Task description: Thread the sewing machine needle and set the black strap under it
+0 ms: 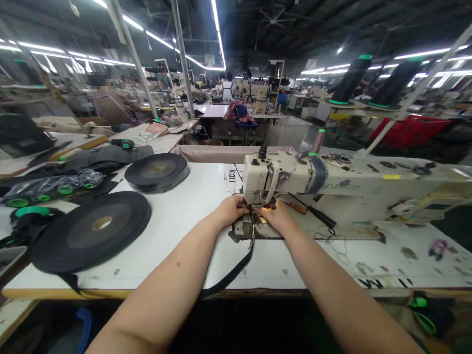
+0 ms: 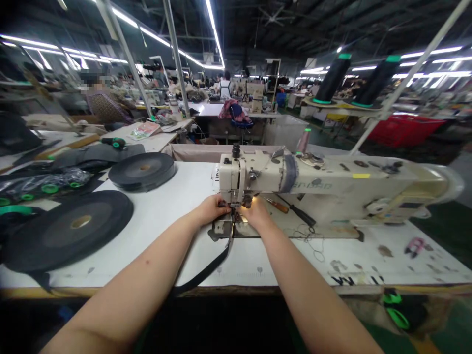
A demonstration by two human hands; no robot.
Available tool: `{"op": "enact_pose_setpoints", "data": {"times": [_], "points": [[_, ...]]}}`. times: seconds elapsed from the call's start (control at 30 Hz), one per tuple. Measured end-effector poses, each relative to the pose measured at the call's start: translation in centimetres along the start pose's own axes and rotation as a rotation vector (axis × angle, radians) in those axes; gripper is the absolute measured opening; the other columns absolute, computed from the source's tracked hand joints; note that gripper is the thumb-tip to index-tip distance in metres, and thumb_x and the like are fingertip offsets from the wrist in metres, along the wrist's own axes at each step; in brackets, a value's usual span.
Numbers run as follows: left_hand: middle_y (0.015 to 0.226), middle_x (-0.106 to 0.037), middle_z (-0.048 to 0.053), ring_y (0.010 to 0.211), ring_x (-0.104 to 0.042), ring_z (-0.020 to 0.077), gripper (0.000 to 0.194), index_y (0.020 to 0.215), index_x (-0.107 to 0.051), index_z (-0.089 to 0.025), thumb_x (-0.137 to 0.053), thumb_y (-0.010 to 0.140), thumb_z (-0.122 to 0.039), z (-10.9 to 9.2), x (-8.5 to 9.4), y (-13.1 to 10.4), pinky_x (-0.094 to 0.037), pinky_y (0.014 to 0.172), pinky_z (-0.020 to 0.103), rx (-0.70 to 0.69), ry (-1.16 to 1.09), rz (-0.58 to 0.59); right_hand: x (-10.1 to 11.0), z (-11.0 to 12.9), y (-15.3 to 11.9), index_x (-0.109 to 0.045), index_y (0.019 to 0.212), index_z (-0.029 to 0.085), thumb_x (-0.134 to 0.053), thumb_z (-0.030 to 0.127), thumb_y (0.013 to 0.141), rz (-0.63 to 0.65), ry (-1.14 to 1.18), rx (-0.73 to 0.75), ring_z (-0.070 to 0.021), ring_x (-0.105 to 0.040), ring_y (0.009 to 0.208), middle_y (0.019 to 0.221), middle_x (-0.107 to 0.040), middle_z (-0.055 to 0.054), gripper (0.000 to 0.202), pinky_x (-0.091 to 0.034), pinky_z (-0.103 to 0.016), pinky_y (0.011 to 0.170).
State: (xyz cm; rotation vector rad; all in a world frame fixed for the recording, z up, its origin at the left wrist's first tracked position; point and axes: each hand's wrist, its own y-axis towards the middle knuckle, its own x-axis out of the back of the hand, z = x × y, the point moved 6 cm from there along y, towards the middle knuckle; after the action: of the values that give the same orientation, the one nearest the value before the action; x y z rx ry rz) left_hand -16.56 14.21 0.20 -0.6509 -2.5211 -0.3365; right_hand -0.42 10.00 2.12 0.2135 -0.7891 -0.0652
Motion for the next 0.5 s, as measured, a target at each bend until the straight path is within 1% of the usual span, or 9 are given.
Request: {"op": "enact_pose_setpoints", "data": {"times": [0.1, 0.17, 0.27, 0.37, 0.5], "points": [[0.083, -0.072, 0.004, 0.080, -0.063, 0.0185, 0.011, 0.084, -0.071, -0.014, -0.070, 0.073, -0.013, 0.11, -0.10, 0.16, -0.048, 0.080, 0.030, -0.022, -0.018, 0.009, -0.23, -0.16, 0.13, -0.073, 0.088, 0.017, -0.066, 0.029, 0.079, -0.008, 0.091, -0.003, -0.0226, -0.068, 0.090, 0.095, -0.076, -0.008, 0.017, -0.050, -0.028, 0.080], [0.085, -0.073, 0.004, 0.082, -0.064, 0.0188, 0.013, 0.086, -0.073, -0.013, -0.068, 0.074, -0.013, 0.11, -0.23, 0.26, -0.050, 0.080, 0.029, -0.035, -0.034, 0.017, -0.26, -0.34, 0.27, -0.073, 0.085, 0.017, -0.064, 0.028, 0.079, -0.021, 0.094, -0.010, -0.0234, -0.068, 0.090, 0.090, -0.075, -0.008, 0.016, -0.050, -0.029, 0.080], [0.088, -0.074, 0.004, 0.083, -0.065, 0.0195, 0.018, 0.088, -0.074, -0.013, -0.068, 0.071, -0.011, 0.00, -0.35, 0.36, -0.051, 0.080, 0.029, -0.050, -0.051, 0.014, -0.08, -0.40, 0.34, -0.071, 0.076, 0.017, -0.060, 0.026, 0.079, -0.041, 0.056, -0.007, -0.0232, -0.067, 0.085, 0.078, -0.073, -0.008, 0.014, -0.050, -0.027, 0.074], [0.087, -0.074, 0.004, 0.084, -0.066, 0.0208, 0.022, 0.089, -0.074, -0.014, -0.068, 0.068, -0.010, -0.19, -0.37, 0.38, -0.052, 0.082, 0.030, -0.068, -0.060, 0.000, 0.26, -0.30, 0.25, -0.067, 0.069, 0.018, -0.057, 0.024, 0.078, -0.071, 0.020, 0.005, -0.0215, -0.065, 0.077, 0.071, -0.070, -0.007, 0.015, -0.048, -0.026, 0.068], [0.086, -0.073, 0.004, 0.086, -0.066, 0.0226, 0.024, 0.088, -0.074, -0.014, -0.066, 0.067, -0.011, -0.33, -0.45, 0.49, -0.052, 0.085, 0.032, -0.095, -0.057, -0.007, 0.49, -0.36, 0.18, -0.058, 0.058, 0.018, -0.055, 0.020, 0.073, -0.105, -0.007, 0.012, -0.0175, -0.058, 0.063, 0.060, -0.064, -0.004, 0.016, -0.043, -0.024, 0.059]]}}
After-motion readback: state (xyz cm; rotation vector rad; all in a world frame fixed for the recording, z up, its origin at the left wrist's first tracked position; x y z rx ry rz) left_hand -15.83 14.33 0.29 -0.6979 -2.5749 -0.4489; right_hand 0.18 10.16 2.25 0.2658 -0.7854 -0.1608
